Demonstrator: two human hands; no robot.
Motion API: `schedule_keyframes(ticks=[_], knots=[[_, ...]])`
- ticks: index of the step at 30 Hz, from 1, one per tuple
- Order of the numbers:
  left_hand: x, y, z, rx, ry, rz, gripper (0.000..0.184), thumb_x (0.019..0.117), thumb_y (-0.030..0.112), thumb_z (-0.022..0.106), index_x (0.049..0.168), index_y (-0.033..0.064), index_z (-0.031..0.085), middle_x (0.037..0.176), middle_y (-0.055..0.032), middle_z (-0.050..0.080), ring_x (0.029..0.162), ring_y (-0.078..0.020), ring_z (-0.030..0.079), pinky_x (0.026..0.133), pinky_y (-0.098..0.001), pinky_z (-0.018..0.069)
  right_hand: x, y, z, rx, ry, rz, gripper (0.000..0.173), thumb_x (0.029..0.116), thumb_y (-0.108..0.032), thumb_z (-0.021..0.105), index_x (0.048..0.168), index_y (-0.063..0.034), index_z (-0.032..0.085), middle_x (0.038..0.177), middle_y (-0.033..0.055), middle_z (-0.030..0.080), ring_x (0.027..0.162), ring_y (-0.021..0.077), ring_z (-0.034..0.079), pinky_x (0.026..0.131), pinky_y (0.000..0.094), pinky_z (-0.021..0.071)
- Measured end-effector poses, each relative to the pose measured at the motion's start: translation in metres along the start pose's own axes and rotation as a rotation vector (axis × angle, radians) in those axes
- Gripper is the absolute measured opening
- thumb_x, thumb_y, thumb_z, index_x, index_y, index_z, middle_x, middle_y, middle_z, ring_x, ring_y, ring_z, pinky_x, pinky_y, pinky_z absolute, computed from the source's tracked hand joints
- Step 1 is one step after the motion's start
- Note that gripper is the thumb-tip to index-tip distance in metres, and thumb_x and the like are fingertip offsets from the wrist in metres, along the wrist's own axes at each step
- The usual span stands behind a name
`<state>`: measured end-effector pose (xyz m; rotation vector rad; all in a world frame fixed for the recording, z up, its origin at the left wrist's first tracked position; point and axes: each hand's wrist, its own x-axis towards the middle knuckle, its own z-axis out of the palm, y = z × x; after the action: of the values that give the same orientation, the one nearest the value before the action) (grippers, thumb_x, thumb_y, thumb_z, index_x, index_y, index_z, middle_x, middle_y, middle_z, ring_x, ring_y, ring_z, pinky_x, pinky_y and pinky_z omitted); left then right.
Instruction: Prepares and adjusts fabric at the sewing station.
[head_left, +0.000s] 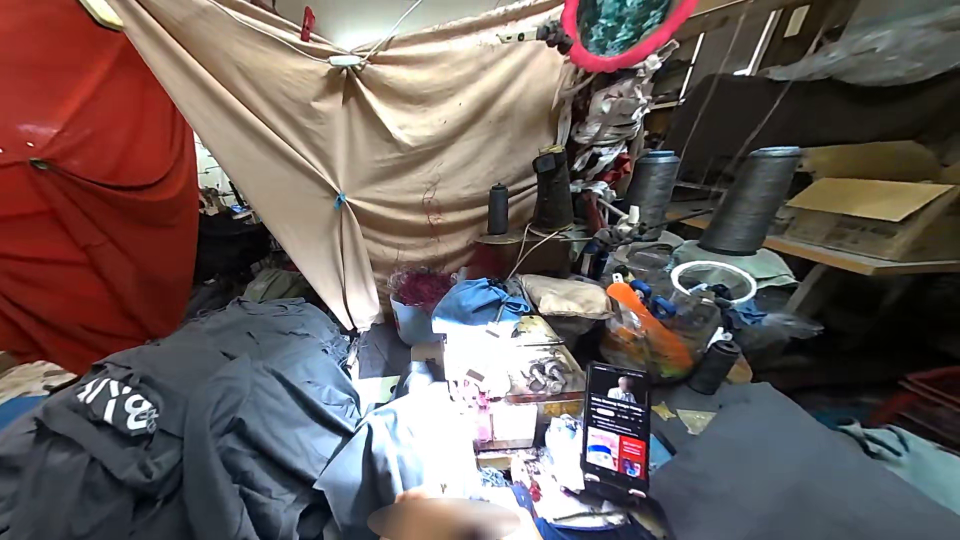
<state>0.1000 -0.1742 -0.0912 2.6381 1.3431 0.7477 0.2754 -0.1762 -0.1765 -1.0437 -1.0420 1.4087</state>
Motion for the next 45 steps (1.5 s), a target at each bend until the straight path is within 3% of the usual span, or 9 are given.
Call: schedule_keyframes(ticks=[7, 14, 19, 25, 28, 32, 38, 42, 45], knots=[[0.071, -0.004, -0.011, -0.016, -0.194, -0.208, 0.032, 0.1031, 0.02, 0.053, 0.104, -0.002, 0.076, 0.102, -0.0213, 0.075, 0.103, -0.0376, 0.072, 0.093, -0.0536, 0.055, 0.057, -0.027, 0.009, 0.022, 0.088, -0.048, 0.017, 0.0952, -0.003, 0.062, 0.08, -0.0054, 0.069, 0.065, -0.0043, 0.063, 0.057, 0.0031, 0.057, 0.058, 0.0226, 0.0501], [0.07, -0.005, 0.007, -0.062, -0.018, -0.176, 0.025, 0.098, 0.015, 0.059, 0.098, -0.0027, 0.076, 0.099, -0.0198, 0.075, 0.098, -0.0351, 0.074, 0.088, -0.0508, 0.0579, 0.041, -0.024, 0.009, -0.088, 0.06, -0.034, 0.018, 0.0932, -0.002, 0.061, 0.077, -0.0072, 0.068, 0.065, -0.0061, 0.063, 0.059, 0.0022, 0.06, 0.061, 0.0231, 0.0529], [0.112, -0.004, -0.005, -0.065, -0.265, -0.377, 0.037, 0.1046, 0.024, 0.051, 0.128, 0.0005, 0.069, 0.131, -0.0205, 0.066, 0.128, -0.0344, 0.06, 0.111, -0.0481, 0.0439, 0.044, -0.029, 0.014, -0.086, 0.088, -0.001, 0.015, 0.0931, -0.003, 0.065, 0.08, -0.0053, 0.071, 0.064, -0.0057, 0.062, 0.056, 0.0012, 0.057, 0.058, 0.0211, 0.0505], [0.121, -0.043, -0.04, -0.235, -0.309, -0.339, 0.046, 0.0959, 0.04, 0.067, 0.116, -0.0002, 0.072, 0.119, -0.0205, 0.07, 0.118, -0.0321, 0.064, 0.107, -0.0517, 0.0467, 0.044, -0.039, 0.011, -0.116, 0.092, -0.095, 0.007, 0.0906, -0.005, 0.071, 0.085, -0.0035, 0.068, 0.07, -0.0042, 0.062, 0.063, 0.0015, 0.058, 0.063, 0.0216, 0.0509], [0.105, -0.046, -0.059, -0.292, -0.207, -0.283, 0.035, 0.094, 0.034, 0.07, 0.102, 0.0002, 0.075, 0.101, -0.0178, 0.073, 0.101, -0.0292, 0.068, 0.096, -0.05, 0.0513, 0.041, -0.036, 0.003, -0.092, 0.017, -0.137, 0.007, 0.0876, -0.002, 0.072, 0.084, -0.0063, 0.067, 0.07, -0.0063, 0.063, 0.063, 0.001, 0.059, 0.063, 0.0209, 0.0519], [0.071, -0.007, -0.036, -0.145, -0.197, -0.316, 0.03, 0.1, 0.024, 0.06, 0.108, -0.0007, 0.075, 0.107, -0.0196, 0.074, 0.106, -0.0348, 0.071, 0.098, -0.0534, 0.0529, 0.032, -0.031, -0.001, -0.088, -0.03, -0.062, 0.007, 0.0916, -0.006, 0.07, 0.085, -0.0059, 0.071, 0.07, -0.0064, 0.066, 0.063, 0.0005, 0.06, 0.064, 0.0208, 0.0521], [0.038, 0.01, 0.015, 0.037, -0.003, -0.241, 0.028, 0.0985, 0.021, 0.06, 0.09, 0.0011, 0.078, 0.078, -0.0184, 0.073, 0.079, -0.0389, 0.074, 0.071, -0.0575, 0.0582, 0.017, -0.024, 0.002, -0.121, -0.009, -0.051, 0.011, 0.0918, 0.0, 0.064, 0.085, -0.0045, 0.071, 0.075, -0.0061, 0.067, 0.071, 0.0006, 0.063, 0.072, 0.0229, 0.0547], [0.066, -0.001, 0.011, 0.008, -0.041, -0.305, 0.031, 0.0998, 0.025, 0.058, 0.096, 0.0012, 0.078, 0.094, -0.0188, 0.076, 0.096, -0.0374, 0.074, 0.083, -0.0568, 0.0568, 0.037, -0.028, 0.002, -0.171, 0.048, -0.07, 0.014, 0.0924, -0.005, 0.066, 0.079, -0.0062, 0.071, 0.068, -0.0063, 0.064, 0.063, 0.0008, 0.059, 0.064, 0.0219, 0.0513], [0.101, -0.005, -0.004, -0.06, -0.185, -0.455, 0.039, 0.1022, 0.034, 0.056, 0.117, 0.0027, 0.074, 0.121, -0.0186, 0.071, 0.12, -0.0337, 0.065, 0.103, -0.0528, 0.0496, 0.059, -0.04, 0.005, -0.235, 0.11, -0.074, 0.016, 0.0939, -0.01, 0.068, 0.078, -0.0057, 0.07, 0.064, -0.0063, 0.059, 0.058, 0.0009, 0.053, 0.059, 0.0216, 0.0469]])
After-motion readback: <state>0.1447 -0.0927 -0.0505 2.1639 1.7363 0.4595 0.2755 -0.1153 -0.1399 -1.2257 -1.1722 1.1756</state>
